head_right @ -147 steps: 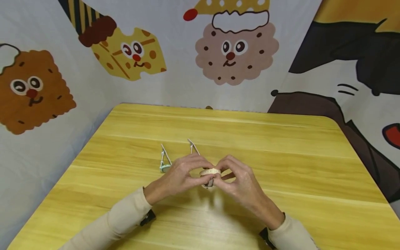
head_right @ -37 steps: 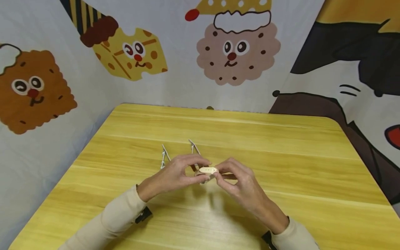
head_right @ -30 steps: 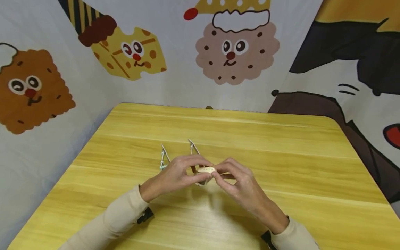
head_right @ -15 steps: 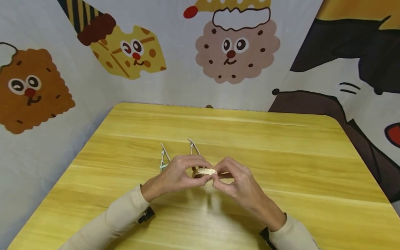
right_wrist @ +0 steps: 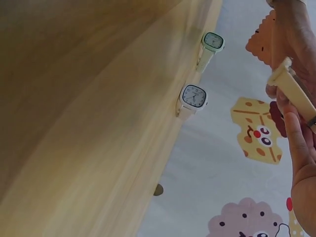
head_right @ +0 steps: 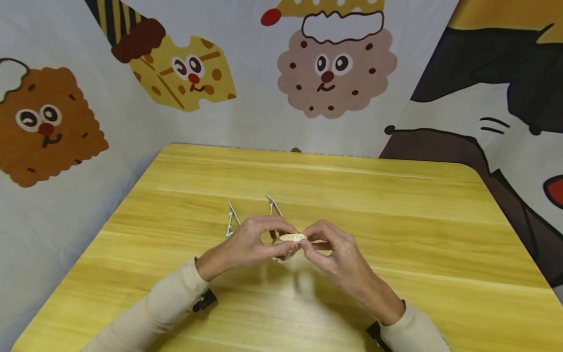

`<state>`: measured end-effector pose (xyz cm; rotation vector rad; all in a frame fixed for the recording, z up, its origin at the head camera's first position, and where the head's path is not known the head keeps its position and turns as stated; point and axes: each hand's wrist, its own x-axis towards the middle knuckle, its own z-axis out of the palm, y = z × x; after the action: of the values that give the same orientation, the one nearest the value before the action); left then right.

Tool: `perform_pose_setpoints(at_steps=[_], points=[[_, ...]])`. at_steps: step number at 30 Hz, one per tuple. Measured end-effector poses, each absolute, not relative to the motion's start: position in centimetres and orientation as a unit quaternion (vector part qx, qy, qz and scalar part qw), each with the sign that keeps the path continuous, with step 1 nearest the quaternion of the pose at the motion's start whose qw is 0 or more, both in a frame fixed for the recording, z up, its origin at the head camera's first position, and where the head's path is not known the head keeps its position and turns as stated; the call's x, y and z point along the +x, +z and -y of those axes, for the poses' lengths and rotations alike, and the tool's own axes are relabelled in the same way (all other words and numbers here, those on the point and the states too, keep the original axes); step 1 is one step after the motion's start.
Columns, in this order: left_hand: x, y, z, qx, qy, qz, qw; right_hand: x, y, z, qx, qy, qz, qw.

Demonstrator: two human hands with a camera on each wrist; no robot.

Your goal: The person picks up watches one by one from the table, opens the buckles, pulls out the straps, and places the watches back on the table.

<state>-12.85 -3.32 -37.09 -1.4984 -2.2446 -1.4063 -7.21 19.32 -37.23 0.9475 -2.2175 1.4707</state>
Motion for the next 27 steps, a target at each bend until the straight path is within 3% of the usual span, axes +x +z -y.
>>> perform_pose_setpoints(at_steps=[13,27], points=[[-12.81,-36.68,3.72,-0.475,-0.481,0.737,-0.008,-7.16,-36.91,-19.58,0.329,0.523,0.770,0.157],[-12.58,-36.62,3.72,-0.467,-0.475,0.746,0.003,-7.23,-36.86,-19.82,0.315,0.536,0.770,0.140]])
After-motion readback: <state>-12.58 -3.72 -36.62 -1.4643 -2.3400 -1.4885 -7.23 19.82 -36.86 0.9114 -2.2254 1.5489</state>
